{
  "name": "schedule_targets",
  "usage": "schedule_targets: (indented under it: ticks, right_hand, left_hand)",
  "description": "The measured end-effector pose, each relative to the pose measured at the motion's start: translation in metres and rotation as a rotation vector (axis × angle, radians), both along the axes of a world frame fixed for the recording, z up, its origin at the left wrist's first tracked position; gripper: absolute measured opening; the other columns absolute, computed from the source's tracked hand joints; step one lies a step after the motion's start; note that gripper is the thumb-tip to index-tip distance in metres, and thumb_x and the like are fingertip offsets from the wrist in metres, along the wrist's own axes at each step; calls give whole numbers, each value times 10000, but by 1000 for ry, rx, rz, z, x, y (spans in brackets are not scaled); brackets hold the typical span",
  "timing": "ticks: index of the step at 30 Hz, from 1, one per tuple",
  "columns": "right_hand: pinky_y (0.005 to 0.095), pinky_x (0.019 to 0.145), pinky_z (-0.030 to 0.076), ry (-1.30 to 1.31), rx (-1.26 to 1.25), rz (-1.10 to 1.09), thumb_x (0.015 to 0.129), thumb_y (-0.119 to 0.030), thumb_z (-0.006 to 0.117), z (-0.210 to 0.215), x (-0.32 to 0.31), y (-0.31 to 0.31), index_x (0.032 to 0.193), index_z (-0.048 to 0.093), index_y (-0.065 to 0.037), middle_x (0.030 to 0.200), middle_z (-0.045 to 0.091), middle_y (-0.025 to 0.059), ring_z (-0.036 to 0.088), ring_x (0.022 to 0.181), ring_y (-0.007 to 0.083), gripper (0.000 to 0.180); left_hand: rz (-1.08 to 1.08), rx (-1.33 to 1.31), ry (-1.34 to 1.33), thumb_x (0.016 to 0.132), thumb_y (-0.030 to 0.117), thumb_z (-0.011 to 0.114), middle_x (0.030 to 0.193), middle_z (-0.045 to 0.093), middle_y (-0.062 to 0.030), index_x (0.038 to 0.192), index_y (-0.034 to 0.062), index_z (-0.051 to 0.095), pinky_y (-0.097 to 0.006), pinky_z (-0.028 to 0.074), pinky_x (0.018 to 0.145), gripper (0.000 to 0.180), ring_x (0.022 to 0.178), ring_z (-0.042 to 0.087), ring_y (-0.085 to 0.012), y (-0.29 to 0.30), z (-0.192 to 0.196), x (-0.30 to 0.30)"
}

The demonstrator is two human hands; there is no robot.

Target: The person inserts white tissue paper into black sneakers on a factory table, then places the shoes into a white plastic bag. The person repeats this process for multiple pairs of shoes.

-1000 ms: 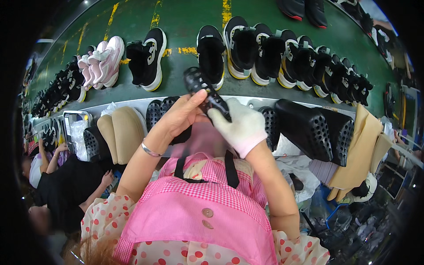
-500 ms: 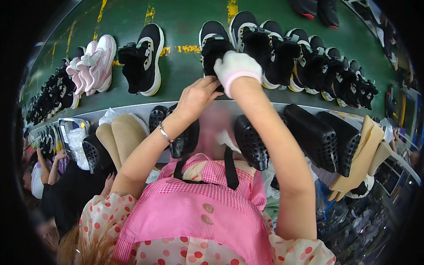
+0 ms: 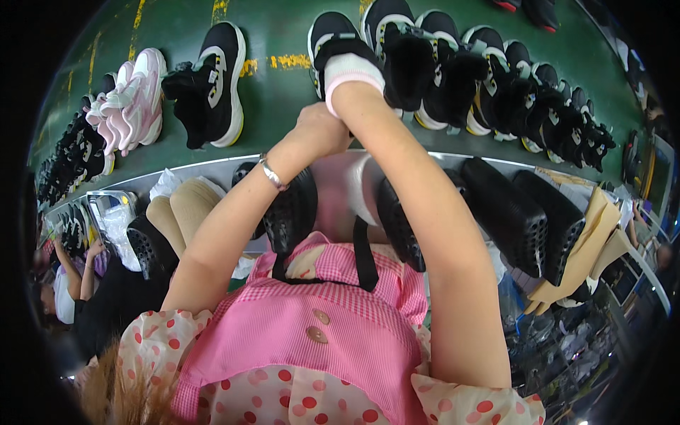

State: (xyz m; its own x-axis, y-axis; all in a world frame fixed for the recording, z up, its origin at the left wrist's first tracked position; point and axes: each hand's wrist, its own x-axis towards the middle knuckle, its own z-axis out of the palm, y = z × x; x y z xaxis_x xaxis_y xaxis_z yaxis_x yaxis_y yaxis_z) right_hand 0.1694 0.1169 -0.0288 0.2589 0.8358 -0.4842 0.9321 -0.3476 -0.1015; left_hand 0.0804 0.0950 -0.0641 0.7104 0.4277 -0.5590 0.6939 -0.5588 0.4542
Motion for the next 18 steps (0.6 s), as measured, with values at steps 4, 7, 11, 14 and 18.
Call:
schedule_targets:
  ticks: [4, 7, 11, 14, 18]
  right_hand:
    - [411, 849, 547, 56, -28, 14, 878, -143, 536, 0, 5, -8, 1043, 696, -26, 1097, 659, 212, 652, 1001, 357, 258]
    - [430, 857, 520, 199, 56, 30, 876, -308, 561, 18, 4, -32, 1075, 673, -25, 1066, 650, 240, 619, 1007, 398, 363]
    - [439, 845, 494, 454, 464, 90, 911, -327, 509, 70, 33, -130, 1097, 636, -68, 1028, 668, 175, 622, 968, 362, 343]
    - [408, 736, 503, 386, 582, 43, 848, -244, 640, 96, 57, -223, 1021, 654, -54, 872, 657, 140, 625, 826, 328, 258]
    - [387, 754, 508, 282, 507, 117, 751, -244, 739, 105, 60, -308, 1042, 660, -72, 920, 644, 104, 620, 862, 298, 347]
  left_hand:
    - [72, 109, -52, 826, 198, 600, 998, 707, -130, 976, 117, 727, -406, 546, 787, 213, 946, 680, -301, -11, -1, -3]
    - [13, 216, 25, 804, 220, 635, 926, 708, -130, 937, 113, 723, -419, 551, 743, 193, 891, 687, -308, -20, 11, -21]
    - [125, 373, 21, 842, 424, 646, 942, 688, -131, 998, 99, 692, -426, 527, 742, 364, 926, 658, -315, -1, 15, -74]
    - [166, 511, 85, 842, 379, 656, 1006, 674, -104, 1041, 84, 681, -410, 528, 766, 357, 954, 652, -299, 11, 9, -111]
    - [329, 651, -52, 857, 244, 663, 1206, 594, -76, 1242, 113, 610, -382, 509, 859, 410, 1053, 610, -284, -8, 27, -133]
